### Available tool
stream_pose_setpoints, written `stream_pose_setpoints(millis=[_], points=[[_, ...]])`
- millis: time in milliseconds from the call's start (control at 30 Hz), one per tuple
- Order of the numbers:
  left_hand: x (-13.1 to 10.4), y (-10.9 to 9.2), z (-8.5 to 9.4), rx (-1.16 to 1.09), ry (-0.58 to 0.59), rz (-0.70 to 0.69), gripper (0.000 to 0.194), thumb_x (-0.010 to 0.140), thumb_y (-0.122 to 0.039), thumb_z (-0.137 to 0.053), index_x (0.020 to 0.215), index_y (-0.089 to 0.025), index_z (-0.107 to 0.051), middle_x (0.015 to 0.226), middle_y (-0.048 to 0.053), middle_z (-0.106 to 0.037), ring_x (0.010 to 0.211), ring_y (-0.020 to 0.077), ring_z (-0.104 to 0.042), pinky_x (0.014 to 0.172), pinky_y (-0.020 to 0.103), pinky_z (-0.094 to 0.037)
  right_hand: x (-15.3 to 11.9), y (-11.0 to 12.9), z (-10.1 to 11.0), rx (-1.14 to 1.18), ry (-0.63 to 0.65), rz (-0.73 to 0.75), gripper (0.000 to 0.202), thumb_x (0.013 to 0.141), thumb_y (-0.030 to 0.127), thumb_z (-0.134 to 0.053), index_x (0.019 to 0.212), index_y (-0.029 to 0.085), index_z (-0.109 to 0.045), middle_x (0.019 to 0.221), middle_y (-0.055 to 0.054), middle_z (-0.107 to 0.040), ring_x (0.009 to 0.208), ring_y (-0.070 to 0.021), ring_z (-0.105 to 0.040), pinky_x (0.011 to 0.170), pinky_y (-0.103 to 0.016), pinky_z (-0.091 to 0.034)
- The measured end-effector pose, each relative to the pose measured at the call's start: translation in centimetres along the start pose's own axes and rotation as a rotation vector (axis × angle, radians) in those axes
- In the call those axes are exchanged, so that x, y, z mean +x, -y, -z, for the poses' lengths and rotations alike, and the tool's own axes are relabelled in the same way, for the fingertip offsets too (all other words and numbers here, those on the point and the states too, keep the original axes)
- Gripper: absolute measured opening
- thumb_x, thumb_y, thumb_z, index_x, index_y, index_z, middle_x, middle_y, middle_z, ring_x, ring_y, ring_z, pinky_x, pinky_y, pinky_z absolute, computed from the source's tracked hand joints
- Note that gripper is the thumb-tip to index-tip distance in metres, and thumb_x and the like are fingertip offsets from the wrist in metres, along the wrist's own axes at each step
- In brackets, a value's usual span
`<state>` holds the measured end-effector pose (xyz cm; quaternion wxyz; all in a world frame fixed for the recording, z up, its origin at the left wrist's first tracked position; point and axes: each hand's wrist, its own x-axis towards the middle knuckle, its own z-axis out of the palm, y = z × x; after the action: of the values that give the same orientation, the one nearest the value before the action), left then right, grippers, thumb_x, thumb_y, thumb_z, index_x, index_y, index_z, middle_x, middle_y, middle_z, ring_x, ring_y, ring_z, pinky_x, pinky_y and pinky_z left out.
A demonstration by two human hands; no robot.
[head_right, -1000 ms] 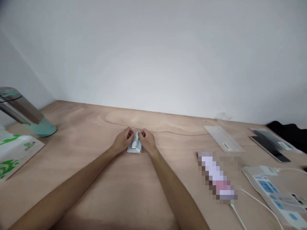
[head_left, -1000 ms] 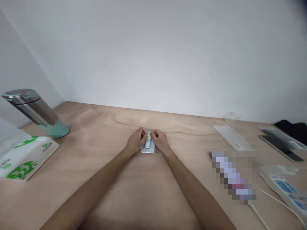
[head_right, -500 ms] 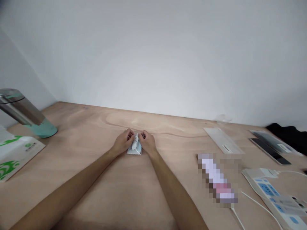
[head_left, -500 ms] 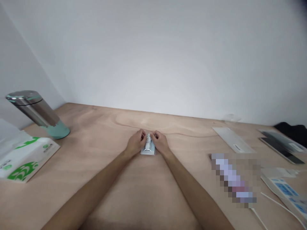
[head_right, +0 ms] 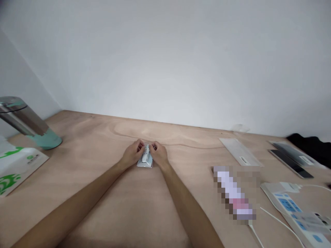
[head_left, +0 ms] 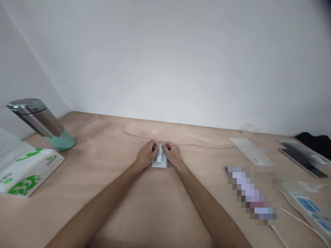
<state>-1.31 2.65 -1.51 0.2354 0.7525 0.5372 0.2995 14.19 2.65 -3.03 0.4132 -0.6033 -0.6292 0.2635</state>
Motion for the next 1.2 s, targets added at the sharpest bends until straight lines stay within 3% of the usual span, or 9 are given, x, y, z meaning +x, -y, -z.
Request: stream_pose_setpoints(millis=[1200], points=[[0.05, 0.22, -0.17, -0.014, 0.003, 0.003, 0.011, 0.088, -0.028, -0.046, 0.091, -0.018, -0.050, 0.082, 0.000, -0.058, 0.071, 0.0103, -0.052, 0.065, 0.022, -0.036, 0.06, -0.19, -0.08, 0.010, -0.004, -0.004, 0.023, 0.083, 0.036, -0.052, 0.075, 0.017, -0.062, 0.070, 0.001, -0.062, 0.065, -0.0123, -0.054, 0.061, -0.023, -0.035]])
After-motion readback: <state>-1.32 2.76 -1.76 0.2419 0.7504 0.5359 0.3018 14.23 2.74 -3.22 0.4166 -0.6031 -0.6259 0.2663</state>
